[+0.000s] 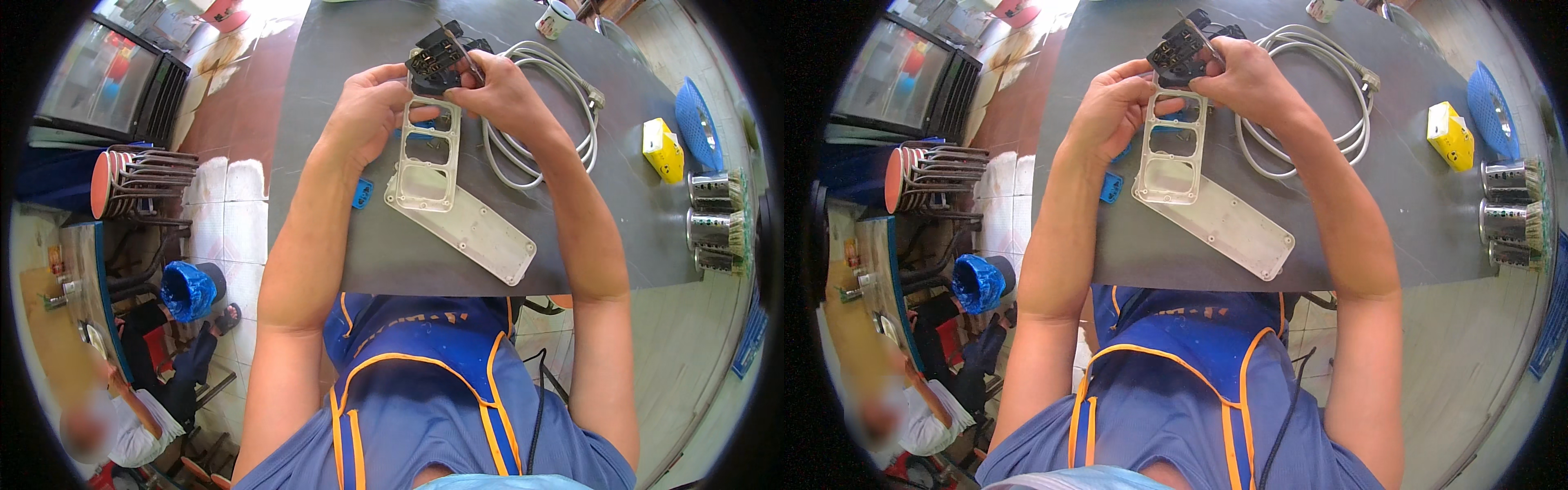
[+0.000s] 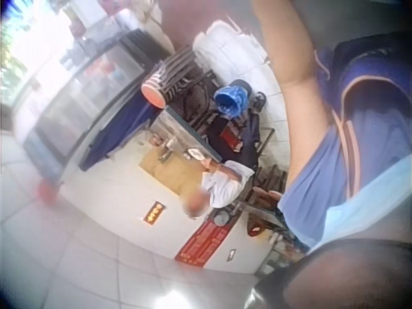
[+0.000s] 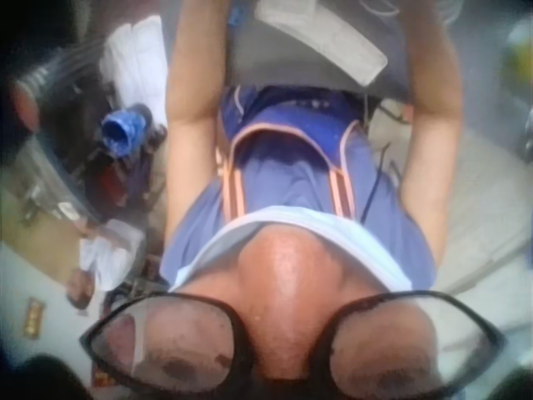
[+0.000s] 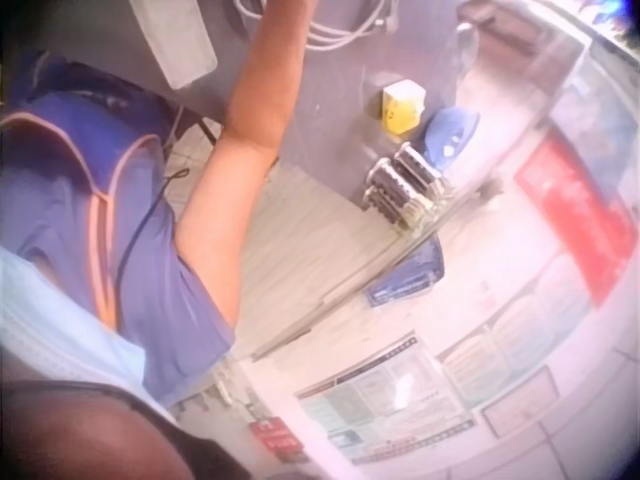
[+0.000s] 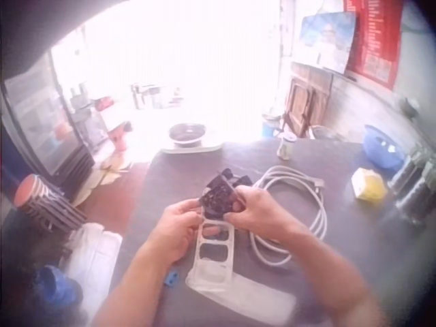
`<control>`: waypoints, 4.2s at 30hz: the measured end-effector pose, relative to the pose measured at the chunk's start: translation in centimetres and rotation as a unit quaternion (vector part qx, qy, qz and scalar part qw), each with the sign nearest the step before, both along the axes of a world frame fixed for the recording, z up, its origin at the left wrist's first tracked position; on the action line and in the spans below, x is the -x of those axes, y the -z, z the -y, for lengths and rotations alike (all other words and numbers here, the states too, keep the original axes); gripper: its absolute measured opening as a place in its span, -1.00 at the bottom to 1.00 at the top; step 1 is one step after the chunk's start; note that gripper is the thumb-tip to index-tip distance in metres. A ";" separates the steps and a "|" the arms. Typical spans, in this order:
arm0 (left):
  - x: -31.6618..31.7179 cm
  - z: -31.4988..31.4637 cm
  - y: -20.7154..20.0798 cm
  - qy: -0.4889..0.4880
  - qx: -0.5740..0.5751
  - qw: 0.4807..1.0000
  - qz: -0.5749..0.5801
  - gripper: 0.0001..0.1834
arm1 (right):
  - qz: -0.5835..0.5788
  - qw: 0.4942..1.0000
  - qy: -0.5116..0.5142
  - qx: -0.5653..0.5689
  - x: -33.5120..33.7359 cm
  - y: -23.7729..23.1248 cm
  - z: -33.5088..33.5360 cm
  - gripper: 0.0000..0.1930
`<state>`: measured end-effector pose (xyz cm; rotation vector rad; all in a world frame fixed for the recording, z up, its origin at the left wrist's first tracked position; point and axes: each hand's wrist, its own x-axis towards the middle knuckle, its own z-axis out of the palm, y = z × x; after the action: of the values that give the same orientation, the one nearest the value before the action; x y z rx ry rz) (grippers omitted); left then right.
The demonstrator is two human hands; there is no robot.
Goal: The person assembles an electrical component by inserting a black module into a white plastic housing and securing it with a screwdriver. They then insert blue plastic inserts into the remaining slots of the housing.
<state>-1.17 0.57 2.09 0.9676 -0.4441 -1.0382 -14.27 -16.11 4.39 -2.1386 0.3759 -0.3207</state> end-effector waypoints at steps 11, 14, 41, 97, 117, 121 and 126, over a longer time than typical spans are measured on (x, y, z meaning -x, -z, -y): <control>0.0 0.0 0.2 -0.008 0.023 1.000 -0.020 -0.59 | 0.026 0.999 0.005 -0.027 0.2 1.2 -0.1 -0.77; 0.1 -0.1 0.0 -0.016 0.026 0.999 -0.028 -0.58 | 0.032 0.999 0.010 -0.040 0.2 1.5 -0.2 -0.77; -0.2 0.0 0.1 -0.051 -0.042 0.998 -0.013 -0.73 | 0.027 0.974 0.095 -0.202 0.8 1.9 -1.5 -0.69; 0.2 0.0 -0.3 -0.021 0.018 1.000 -0.011 -0.76 | 0.037 0.859 0.059 -0.507 1.0 0.7 -1.1 -0.83; -0.4 0.1 0.3 0.015 0.049 0.995 -0.085 -0.56 | 0.031 0.865 0.090 -0.493 0.9 0.5 -0.9 -0.84; 0.0 0.0 -0.3 0.001 0.051 0.996 -0.072 -0.51 | 0.034 0.866 0.095 -0.489 1.3 0.5 -0.6 -0.84; -0.1 -0.3 -0.2 0.004 0.039 0.998 -0.054 -0.51 | 0.008 0.872 0.073 -0.484 1.7 -0.2 -0.4 -0.85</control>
<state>-1.04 0.82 2.33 0.8364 -0.3977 -1.0667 -15.95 -15.73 4.60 -1.1196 0.5465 -0.1721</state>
